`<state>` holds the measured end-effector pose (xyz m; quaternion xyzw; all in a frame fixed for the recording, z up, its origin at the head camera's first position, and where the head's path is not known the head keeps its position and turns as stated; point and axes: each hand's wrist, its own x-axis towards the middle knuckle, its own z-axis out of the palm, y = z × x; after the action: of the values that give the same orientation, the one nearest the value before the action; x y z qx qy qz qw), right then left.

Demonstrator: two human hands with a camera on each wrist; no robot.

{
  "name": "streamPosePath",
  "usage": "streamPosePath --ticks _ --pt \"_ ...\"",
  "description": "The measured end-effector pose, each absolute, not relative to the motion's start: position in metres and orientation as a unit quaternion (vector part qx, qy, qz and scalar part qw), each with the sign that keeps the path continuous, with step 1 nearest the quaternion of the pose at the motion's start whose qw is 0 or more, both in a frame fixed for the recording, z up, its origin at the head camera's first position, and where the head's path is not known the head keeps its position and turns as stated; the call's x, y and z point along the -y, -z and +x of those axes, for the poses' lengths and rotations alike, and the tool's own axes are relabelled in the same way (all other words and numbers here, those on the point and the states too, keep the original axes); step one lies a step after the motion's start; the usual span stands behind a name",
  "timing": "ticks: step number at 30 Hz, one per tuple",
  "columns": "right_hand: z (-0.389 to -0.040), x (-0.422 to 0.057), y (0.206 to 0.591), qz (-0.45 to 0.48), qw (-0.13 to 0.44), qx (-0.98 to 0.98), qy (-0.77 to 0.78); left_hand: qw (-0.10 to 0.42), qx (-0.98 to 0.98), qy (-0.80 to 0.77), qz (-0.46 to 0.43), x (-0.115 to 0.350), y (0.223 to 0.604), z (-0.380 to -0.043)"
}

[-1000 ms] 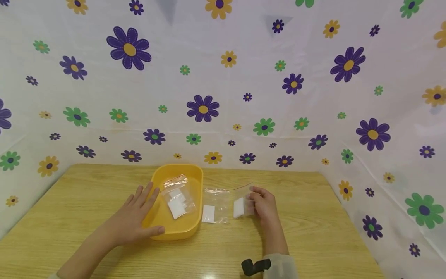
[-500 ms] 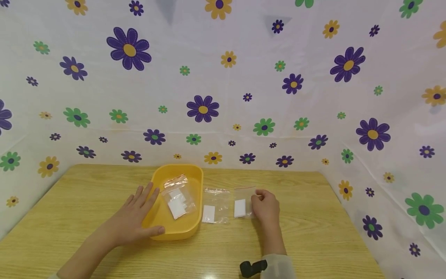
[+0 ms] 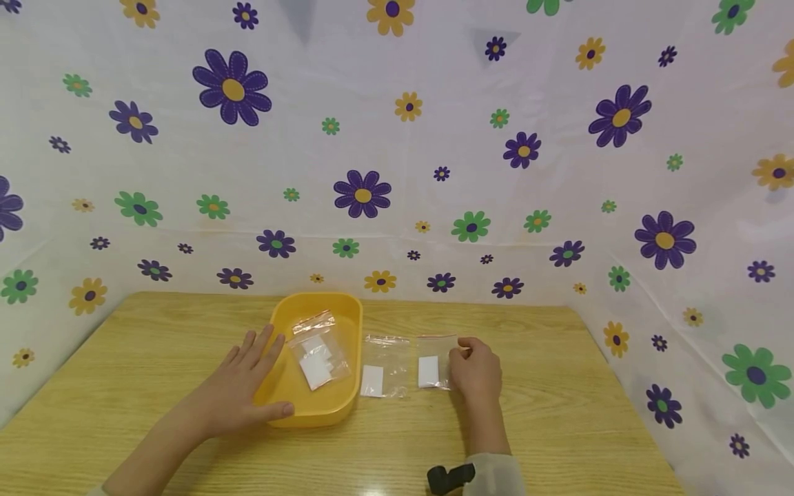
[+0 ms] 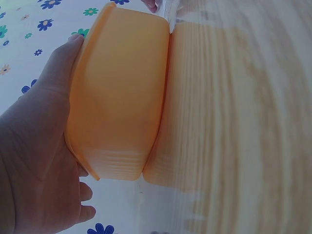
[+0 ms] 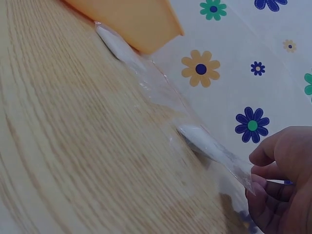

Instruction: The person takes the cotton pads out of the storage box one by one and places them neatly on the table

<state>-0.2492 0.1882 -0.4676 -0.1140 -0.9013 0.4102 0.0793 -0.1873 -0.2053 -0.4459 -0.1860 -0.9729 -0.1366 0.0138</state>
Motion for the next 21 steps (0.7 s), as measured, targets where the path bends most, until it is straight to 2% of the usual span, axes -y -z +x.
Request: streamPosePath --ticks 13,21 --pt "-0.2486 -0.1896 0.4665 -0.116 0.073 0.895 -0.424 0.016 0.972 0.137 -0.189 0.2058 0.4448 -0.1847" --pt "-0.2485 -0.1860 0.4630 -0.117 0.050 0.878 -0.462 0.020 0.972 0.135 -0.192 0.2068 0.4472 -0.1874"
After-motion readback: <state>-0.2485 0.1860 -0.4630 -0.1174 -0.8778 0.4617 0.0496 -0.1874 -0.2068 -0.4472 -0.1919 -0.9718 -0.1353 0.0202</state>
